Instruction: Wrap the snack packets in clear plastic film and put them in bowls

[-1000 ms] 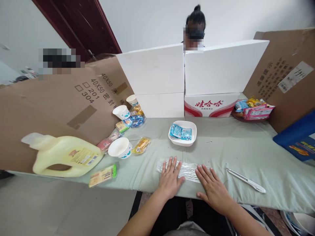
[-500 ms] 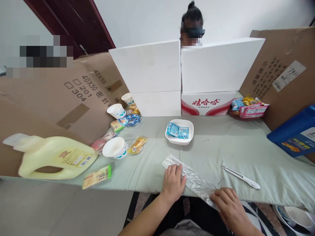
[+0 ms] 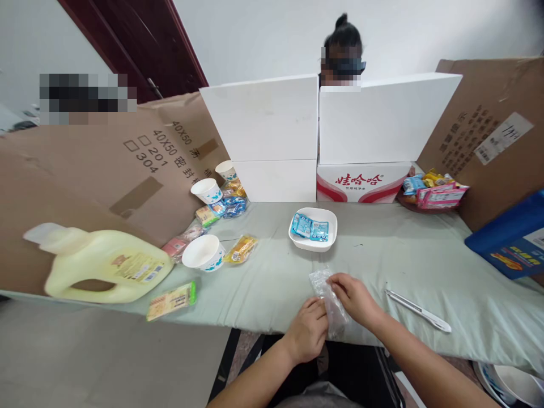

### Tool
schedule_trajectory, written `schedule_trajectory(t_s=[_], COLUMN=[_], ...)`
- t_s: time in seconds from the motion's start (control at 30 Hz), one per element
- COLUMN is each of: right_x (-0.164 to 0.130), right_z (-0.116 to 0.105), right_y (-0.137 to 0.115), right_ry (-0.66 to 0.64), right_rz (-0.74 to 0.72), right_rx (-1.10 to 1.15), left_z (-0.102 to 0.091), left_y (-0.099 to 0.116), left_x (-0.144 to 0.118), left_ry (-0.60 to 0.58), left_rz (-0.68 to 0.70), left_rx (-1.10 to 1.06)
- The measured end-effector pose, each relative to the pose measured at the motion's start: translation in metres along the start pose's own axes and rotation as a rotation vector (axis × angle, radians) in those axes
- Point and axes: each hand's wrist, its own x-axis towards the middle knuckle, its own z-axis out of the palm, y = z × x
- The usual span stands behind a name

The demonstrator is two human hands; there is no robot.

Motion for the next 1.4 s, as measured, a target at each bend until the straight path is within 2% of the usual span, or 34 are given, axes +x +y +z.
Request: schedule_trajectory(t_s=[0.1,0.23,0.3,0.37,0.43,0.5,0.57,0.67,0.83,1.0,1.1,1.2,1.33,1.4], right_x=[0.035,0.051,0.052,0.052,0.053,0.055,0.055,0.047,0.007,-0.027,-0.039,-0.048,-0.055,-0.057], right_z=[0.026,0.038,0.038,0.036,0.035,0.032,0.029,0.021,0.01,0.013,0.017,0.015,0.009,0.011], right_y=[0.005,0.014,0.018,0.021,0.023,0.024,0.025,0.026,0.018,0.014,0.02,0.025,0.021,0.016], right_ry=[-0.029,-0.087,-0.099,-0.108,-0.114,-0.117,-0.127,-0.137,-0.17,-0.225,-0.191,-0.074,0.168,0.169], right_rz=[0.011,0.017,0.021,0.025,0.032,0.045,0.075,0.15,0.26,0.247,0.188,0.083,-0.064,-0.229], right_rx=[-0.079,-0.122,-0.122,-0.105,-0.073,-0.024,0.043,0.152,0.3,0.173,0.148,0.058,-0.351,-0.515], left_z=[0.003,0.004,0.004,0.002,-0.003,-0.008,-0.011,-0.008,0.001,-0.002,-0.005,-0.006,-0.006,-0.006], left_y=[-0.001,-0.001,-0.002,-0.004,-0.007,-0.013,-0.018,-0.025,-0.03,-0.026,-0.023,-0.02,-0.017,-0.017], left_x=[0.001,-0.001,-0.004,-0.005,-0.001,0.005,0.013,0.017,0.012,0.015,0.018,0.021,0.027,0.029], left_ry=[0.013,0.067,0.177,0.329,0.422,0.389,0.297,0.211,0.232,0.125,0.066,0.027,-0.029,-0.057], left_rz=[-0.007,0.003,-0.022,-0.111,-0.203,-0.23,-0.218,-0.227,-0.259,-0.237,-0.252,-0.273,-0.288,-0.295], left_rx=[-0.01,-0.028,-0.082,-0.147,-0.172,-0.133,-0.05,0.062,0.139,0.207,0.25,0.287,0.311,0.325])
